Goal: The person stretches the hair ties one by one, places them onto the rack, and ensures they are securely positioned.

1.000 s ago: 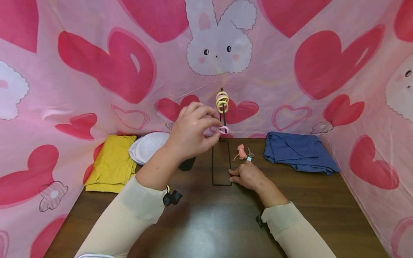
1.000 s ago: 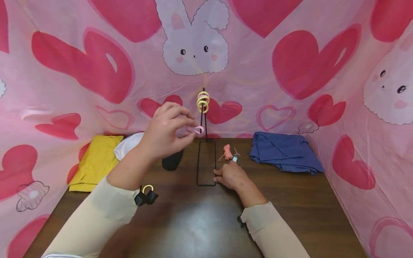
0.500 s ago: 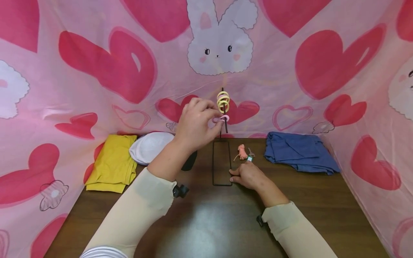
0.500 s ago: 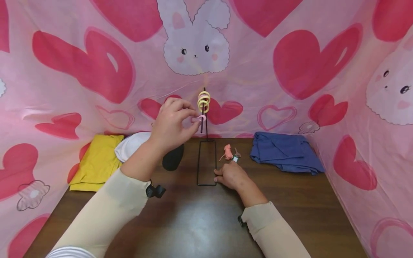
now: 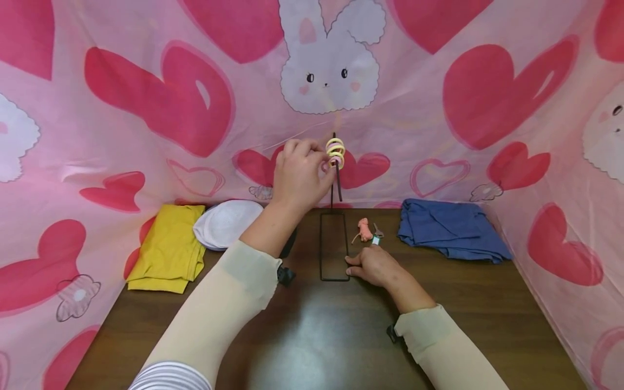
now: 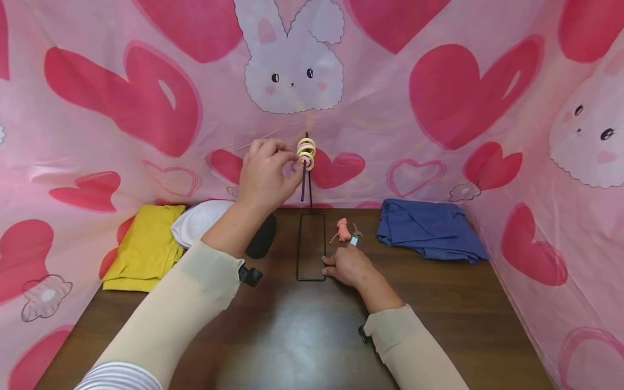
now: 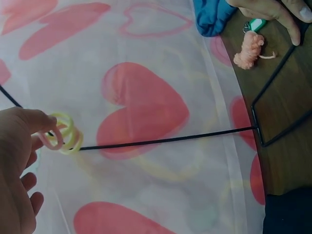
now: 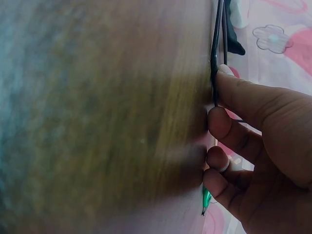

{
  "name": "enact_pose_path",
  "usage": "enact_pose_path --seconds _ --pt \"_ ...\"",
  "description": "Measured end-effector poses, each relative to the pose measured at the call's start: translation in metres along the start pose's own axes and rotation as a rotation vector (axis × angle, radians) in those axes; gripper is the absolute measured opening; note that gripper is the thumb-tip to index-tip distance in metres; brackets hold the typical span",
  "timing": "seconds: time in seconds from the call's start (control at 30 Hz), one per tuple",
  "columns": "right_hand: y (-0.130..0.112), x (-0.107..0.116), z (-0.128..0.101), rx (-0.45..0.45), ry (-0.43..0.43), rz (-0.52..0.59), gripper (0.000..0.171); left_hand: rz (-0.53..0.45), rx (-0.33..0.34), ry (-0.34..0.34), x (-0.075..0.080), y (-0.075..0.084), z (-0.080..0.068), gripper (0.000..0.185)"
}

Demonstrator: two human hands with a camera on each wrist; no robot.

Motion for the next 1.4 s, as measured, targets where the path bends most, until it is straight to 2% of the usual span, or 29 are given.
enact_pose_path --seconds 0.27,0.4,0.57,0.67,0.93,1.27,1.4 --pt "0.001 -0.001 0.000 -0.017 -0.004 0.013 0.038 0.083 0.067 -0.001 -0.013 -0.004 0.004 0.025" --pt "0.001 -0.001 0.001 -0.033 -0.016 0.019 0.038 0.119 0.104 -0.053 -0.016 -0.006 0.002 0.028" --pt "-0.002 -0.001 0.002 -0.010 -0.004 0.023 0.037 0.136 0.133 -0.120 -0.012 -0.012 -0.007 0.033" --pt "-0.002 0.001 0.002 -0.010 0.003 0.025 0.037 0.133 0.124 -0.130 -0.009 -0.015 -0.015 0.036" --pt "-0.002 0.001 0.002 -0.006 -0.002 0.014 0.037 0.038 0.103 -0.084 0.004 -0.022 -0.045 0.032" --pt "-0.002 0.001 0.003 -0.031 -0.021 0.010 0.037 -0.046 0.115 -0.094 0.009 -0.032 -0.086 0.028" --pt "-0.002 0.001 0.004 -0.020 -0.021 0.003 0.037 -0.081 0.136 -0.127 0.012 -0.042 -0.104 0.029"
Point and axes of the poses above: each hand's wrist, its own z-axis towards the middle knuckle, its own x-axis out of the back of the hand, y = z × x, the point moved 3 cm from there along z, towards the middle knuckle, and after that the axes turned 15 degrees about y, right-handed, at the moved point
